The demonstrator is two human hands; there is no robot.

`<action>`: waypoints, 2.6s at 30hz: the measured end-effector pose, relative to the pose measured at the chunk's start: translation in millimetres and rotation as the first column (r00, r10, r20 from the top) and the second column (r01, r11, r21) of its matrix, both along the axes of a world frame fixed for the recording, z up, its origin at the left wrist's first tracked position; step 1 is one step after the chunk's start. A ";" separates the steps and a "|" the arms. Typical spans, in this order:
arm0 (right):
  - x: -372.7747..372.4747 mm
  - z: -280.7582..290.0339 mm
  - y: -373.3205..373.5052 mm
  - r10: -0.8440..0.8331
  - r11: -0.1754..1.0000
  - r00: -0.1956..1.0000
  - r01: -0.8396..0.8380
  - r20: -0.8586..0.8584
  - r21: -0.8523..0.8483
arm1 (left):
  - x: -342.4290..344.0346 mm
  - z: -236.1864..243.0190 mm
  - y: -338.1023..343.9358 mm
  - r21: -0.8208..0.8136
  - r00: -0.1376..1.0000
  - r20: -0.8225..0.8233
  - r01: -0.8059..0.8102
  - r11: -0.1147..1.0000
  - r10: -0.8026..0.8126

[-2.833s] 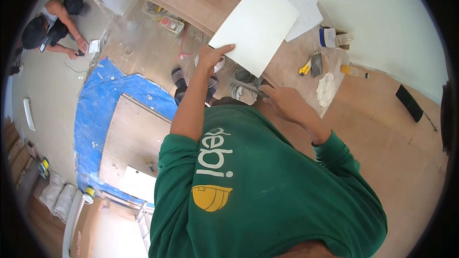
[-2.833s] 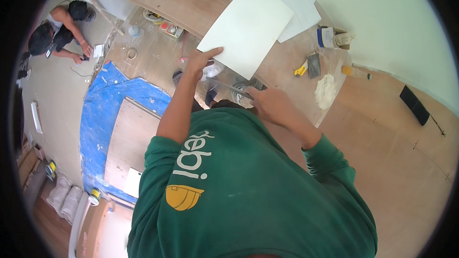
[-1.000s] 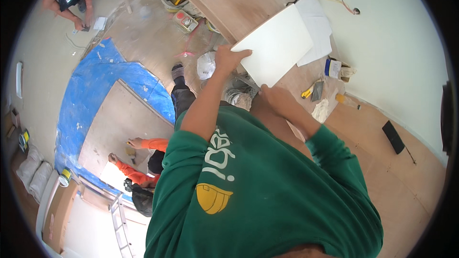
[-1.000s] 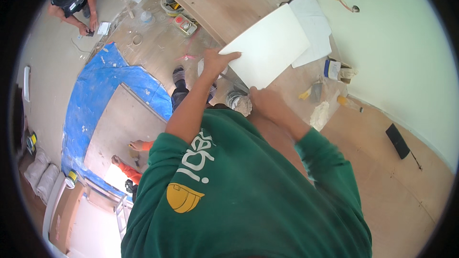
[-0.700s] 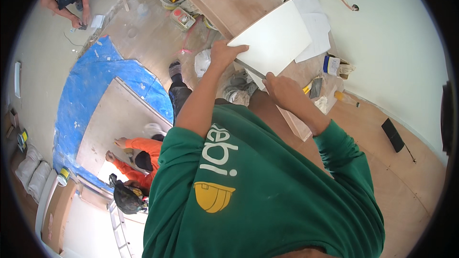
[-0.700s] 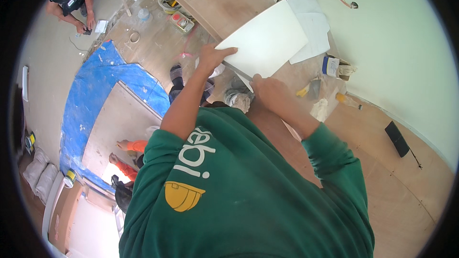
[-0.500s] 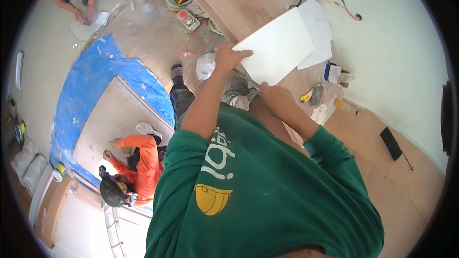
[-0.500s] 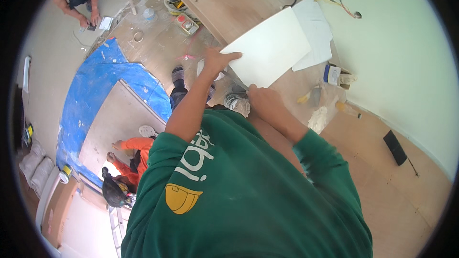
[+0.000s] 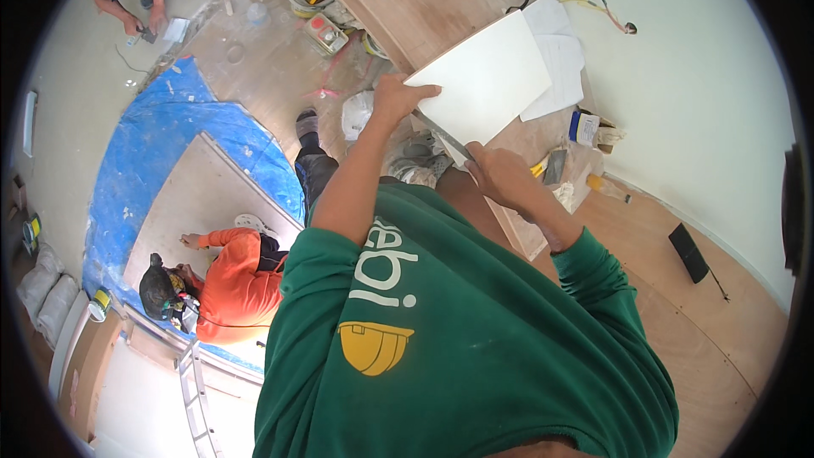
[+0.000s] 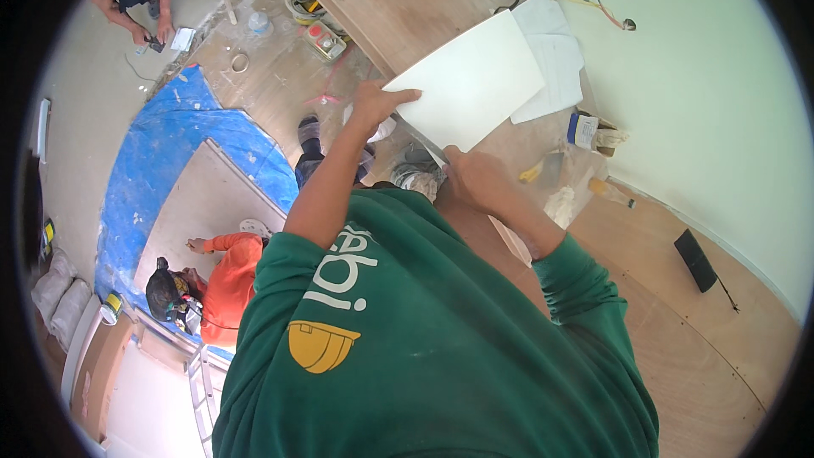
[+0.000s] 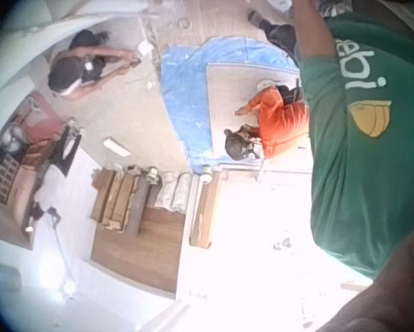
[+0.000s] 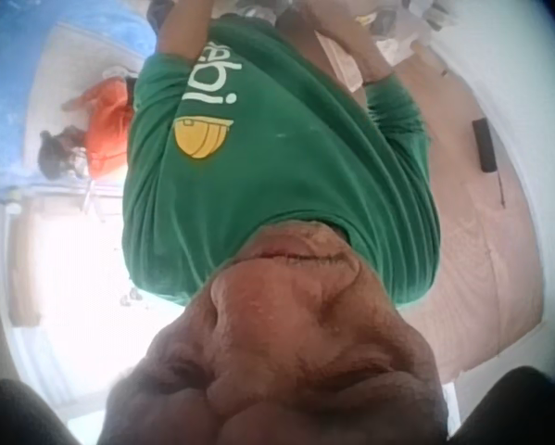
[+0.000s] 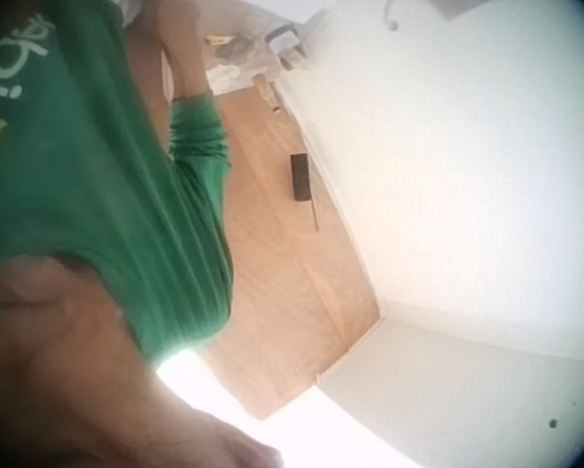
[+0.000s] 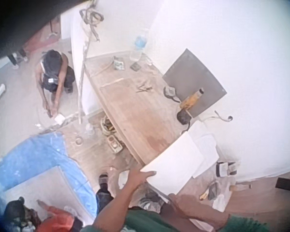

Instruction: The person uses a utility knife to score and cut a white rectangular panel on a workbench. They repeatedly score the edges, flip the panel, and snap off sections to size the material.

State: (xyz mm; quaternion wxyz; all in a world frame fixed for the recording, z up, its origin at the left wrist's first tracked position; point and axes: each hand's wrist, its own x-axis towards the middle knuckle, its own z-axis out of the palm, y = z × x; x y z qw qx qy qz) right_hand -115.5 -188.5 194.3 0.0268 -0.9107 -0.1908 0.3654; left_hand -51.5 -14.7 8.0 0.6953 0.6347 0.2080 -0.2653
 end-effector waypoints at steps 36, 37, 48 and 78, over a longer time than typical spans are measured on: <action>14.1 3.0 2.5 -0.159 0.983 0.983 0.167 -0.094 0.082 | 0.8 -7.7 0.7 -0.063 0.999 0.048 -0.011 0.998 0.014; 18.9 2.4 5.5 -0.112 0.992 0.991 0.116 -0.077 0.043 | 1.2 -13.3 -0.4 -0.055 0.999 0.036 -0.016 0.998 0.018; 25.7 -0.8 21.6 -0.026 0.997 1.000 0.027 0.007 -0.077 | -1.6 -12.9 -1.2 0.044 0.999 0.018 0.034 0.998 -0.035; 17.8 -39.7 0.5 -0.023 1.000 0.989 0.023 0.147 0.000 | 19.4 -21.3 -13.3 0.120 0.980 0.103 0.155 0.981 -0.168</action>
